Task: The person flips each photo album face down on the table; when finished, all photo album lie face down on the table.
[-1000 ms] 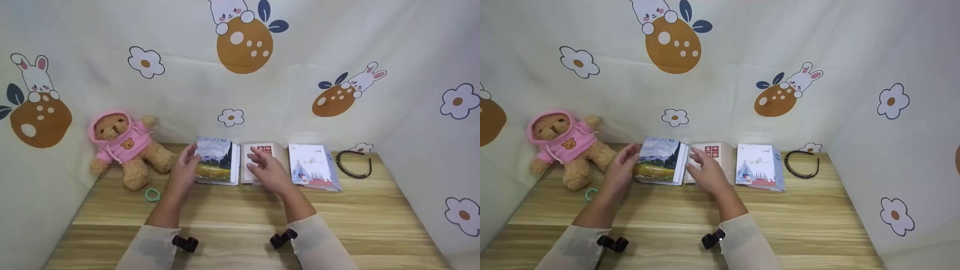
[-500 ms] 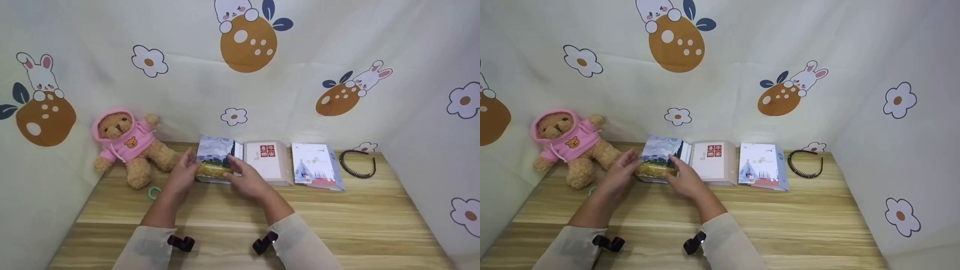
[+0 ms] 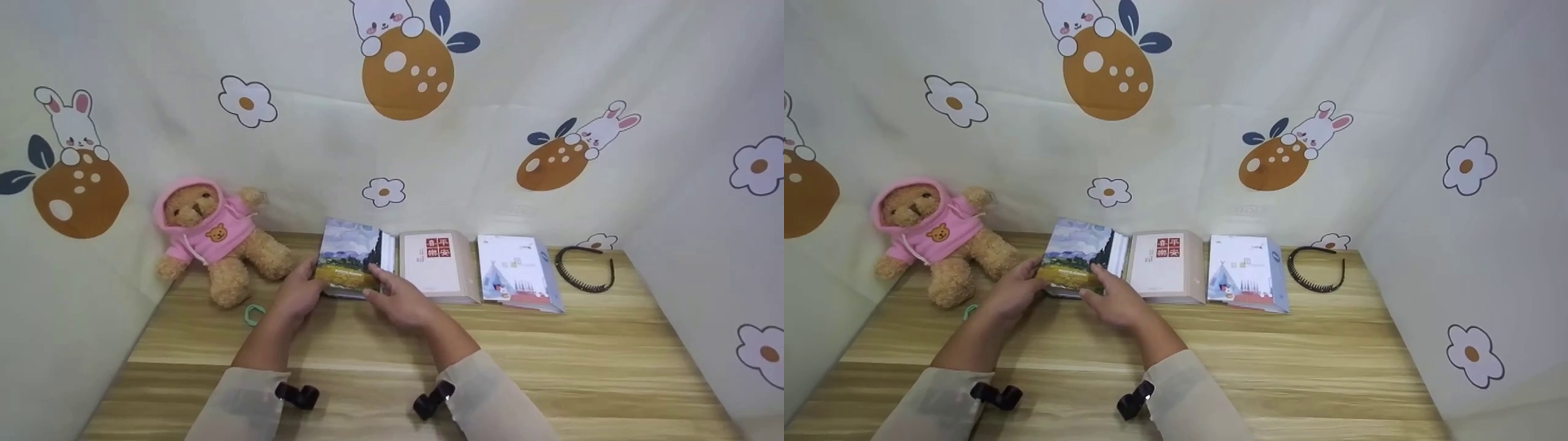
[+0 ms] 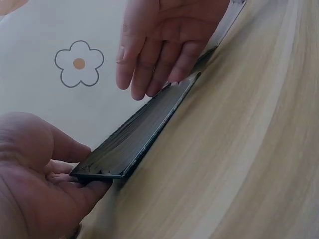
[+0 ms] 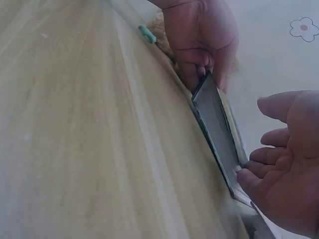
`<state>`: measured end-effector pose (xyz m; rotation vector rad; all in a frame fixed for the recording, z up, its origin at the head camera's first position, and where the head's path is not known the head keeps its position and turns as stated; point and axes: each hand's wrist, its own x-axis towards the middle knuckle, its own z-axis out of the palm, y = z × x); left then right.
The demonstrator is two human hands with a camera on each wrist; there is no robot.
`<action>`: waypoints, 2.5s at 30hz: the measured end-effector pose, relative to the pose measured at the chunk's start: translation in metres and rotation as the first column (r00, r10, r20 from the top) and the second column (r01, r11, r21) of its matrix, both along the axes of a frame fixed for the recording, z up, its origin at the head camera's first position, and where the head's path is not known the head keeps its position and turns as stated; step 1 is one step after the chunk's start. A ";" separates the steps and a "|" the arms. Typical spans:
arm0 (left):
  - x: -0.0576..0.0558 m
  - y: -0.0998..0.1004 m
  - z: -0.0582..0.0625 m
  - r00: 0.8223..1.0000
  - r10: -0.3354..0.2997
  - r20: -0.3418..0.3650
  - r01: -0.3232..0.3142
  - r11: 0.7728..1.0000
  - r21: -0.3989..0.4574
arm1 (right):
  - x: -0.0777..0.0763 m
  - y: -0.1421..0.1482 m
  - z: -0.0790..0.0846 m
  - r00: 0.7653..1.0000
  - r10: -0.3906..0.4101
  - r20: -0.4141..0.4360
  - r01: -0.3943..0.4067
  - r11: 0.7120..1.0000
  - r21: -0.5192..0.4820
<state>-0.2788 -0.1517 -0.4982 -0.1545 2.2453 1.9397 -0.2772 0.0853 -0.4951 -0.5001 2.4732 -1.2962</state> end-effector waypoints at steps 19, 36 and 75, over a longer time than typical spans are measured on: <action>0.022 0.038 0.033 0.990 -0.065 -0.124 0.077 0.992 0.098 | 0.003 -0.002 0.016 0.980 -0.021 0.198 0.123 0.845 -0.520; 0.007 0.033 0.004 0.993 -0.113 0.035 0.102 0.965 0.240 | -0.002 -0.001 0.019 0.980 -0.137 0.146 0.197 0.787 -0.585; 0.007 0.017 0.011 0.988 0.139 0.072 -0.142 0.989 0.044 | -0.007 0.012 0.002 0.987 -0.100 0.129 0.130 0.961 -0.244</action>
